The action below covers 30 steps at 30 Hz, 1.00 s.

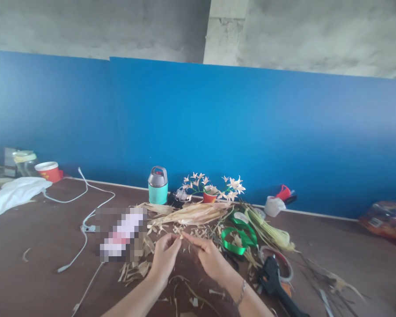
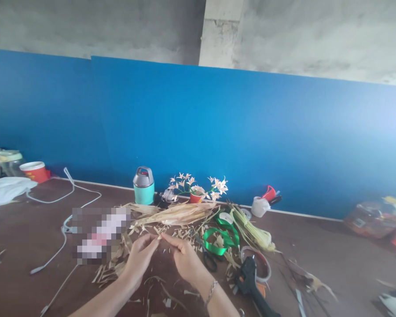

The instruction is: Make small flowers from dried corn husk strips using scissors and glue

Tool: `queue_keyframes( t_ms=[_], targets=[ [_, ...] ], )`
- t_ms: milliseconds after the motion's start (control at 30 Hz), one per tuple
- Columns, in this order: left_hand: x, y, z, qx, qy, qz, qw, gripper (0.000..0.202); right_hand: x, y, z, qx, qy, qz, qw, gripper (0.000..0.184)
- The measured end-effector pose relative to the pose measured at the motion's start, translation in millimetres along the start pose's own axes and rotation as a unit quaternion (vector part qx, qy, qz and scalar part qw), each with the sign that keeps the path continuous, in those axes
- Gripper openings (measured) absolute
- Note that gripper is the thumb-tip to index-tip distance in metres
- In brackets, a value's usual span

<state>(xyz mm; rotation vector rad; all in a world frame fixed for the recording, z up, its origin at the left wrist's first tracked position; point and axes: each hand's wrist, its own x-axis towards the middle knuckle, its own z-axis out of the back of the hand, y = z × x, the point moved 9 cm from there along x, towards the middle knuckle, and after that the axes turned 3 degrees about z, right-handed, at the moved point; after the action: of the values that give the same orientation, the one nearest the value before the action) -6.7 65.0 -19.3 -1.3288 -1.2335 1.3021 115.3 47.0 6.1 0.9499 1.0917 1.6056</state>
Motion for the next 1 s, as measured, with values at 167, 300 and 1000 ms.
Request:
queue_keyframes(
  t_ms=[167, 300, 1000],
  targets=[
    [0, 1, 2.4, 0.009, -0.015, -0.006, 1.0, 0.03, -5, 13, 3, -0.216, -0.023, 0.103, 0.971, 0.069],
    [0, -4, 5.1, 0.047, -0.02, -0.019, 0.998, 0.027, -5, 3, 31, -0.297, -0.108, 0.051, 0.947, 0.064],
    [-27, -32, -42.5, 0.325, 0.222, -0.196, 0.898, 0.01, 1, -17, 73, -0.275, -0.223, -0.011, 0.935, 0.026]
  ],
)
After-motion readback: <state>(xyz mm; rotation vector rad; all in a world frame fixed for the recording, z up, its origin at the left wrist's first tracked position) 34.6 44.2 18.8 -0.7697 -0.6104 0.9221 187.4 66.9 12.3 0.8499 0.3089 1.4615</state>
